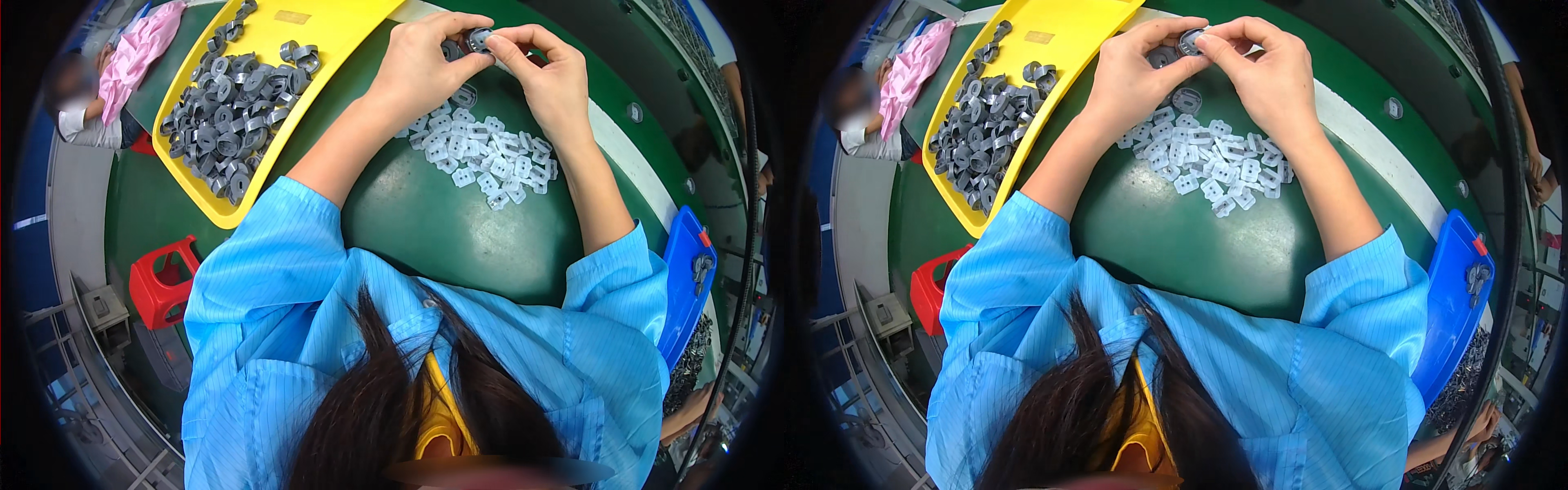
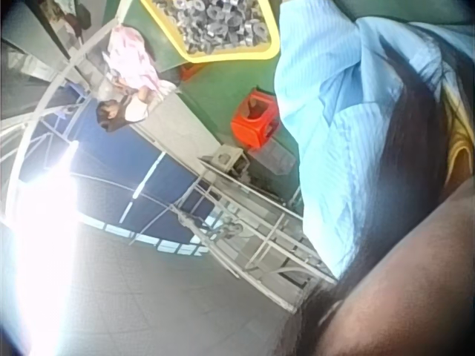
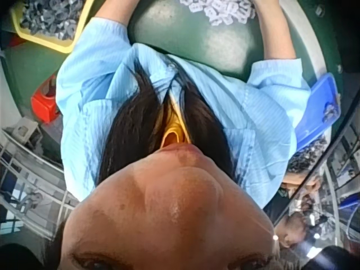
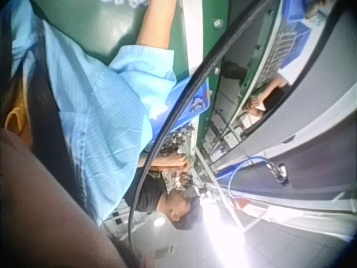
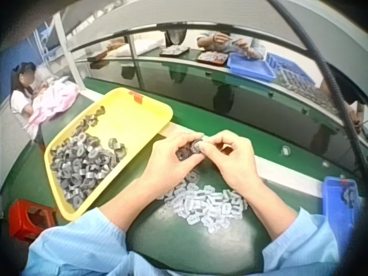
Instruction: The person assembles small grey and white plastic components by hand on a green worktable.
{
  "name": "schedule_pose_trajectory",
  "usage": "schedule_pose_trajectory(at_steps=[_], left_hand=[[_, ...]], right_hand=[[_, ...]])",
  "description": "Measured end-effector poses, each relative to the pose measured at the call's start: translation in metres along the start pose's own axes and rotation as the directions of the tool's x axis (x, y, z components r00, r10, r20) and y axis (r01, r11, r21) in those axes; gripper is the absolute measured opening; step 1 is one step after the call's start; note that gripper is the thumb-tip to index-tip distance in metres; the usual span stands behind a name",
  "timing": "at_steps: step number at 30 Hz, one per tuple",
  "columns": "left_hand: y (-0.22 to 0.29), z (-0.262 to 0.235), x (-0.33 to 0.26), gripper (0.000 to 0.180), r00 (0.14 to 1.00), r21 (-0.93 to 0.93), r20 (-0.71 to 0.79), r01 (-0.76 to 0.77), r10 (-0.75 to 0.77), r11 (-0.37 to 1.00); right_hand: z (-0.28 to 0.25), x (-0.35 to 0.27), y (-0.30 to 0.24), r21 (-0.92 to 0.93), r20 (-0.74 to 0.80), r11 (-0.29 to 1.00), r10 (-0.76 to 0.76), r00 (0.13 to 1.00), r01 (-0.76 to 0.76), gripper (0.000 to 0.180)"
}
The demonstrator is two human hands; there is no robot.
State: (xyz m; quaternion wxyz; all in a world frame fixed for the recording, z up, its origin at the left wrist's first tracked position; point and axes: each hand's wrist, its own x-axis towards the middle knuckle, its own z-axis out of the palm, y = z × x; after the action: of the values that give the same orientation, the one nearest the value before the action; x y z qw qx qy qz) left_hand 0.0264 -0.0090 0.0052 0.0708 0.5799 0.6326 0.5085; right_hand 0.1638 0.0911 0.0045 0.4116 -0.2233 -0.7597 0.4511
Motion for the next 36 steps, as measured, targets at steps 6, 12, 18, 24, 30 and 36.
schedule_pose_trajectory(at_steps=[6,12,18,24,30,36], left_hand=[[0.009,0.002,-0.003,0.036,0.994,-0.081,-0.079,-0.082,0.075,0.993],[0.002,0.007,0.002,0.039,0.951,0.05,-0.082,-0.296,0.299,0.954],[0.009,0.01,0.001,0.04,0.923,0.117,-0.062,-0.372,0.38,0.921],[-0.009,-0.004,0.003,0.036,0.911,0.061,0.001,-0.412,0.412,0.909],[-0.005,-0.006,0.001,0.036,0.912,-0.014,0.158,-0.38,0.378,0.925],[-0.003,0.001,0.007,0.037,0.947,-0.091,0.02,-0.319,0.322,0.943]], right_hand=[[-0.009,0.005,-0.003,0.207,0.235,0.927,0.264,0.935,-0.314,0.02],[-0.012,0.009,-0.007,0.168,0.142,0.94,0.274,0.951,-0.296,0.024],[-0.025,0.013,0.007,0.259,0.4,0.879,0.28,0.872,-0.401,0.017],[-0.034,0.014,-0.005,0.291,0.524,0.783,0.35,0.776,-0.55,0.02],[-0.034,0.012,-0.015,0.115,0.477,0.89,0.34,0.81,-0.441,0.014],[-0.027,0.02,0.001,0.332,0.433,0.839,0.269,0.86,-0.43,0.022]])
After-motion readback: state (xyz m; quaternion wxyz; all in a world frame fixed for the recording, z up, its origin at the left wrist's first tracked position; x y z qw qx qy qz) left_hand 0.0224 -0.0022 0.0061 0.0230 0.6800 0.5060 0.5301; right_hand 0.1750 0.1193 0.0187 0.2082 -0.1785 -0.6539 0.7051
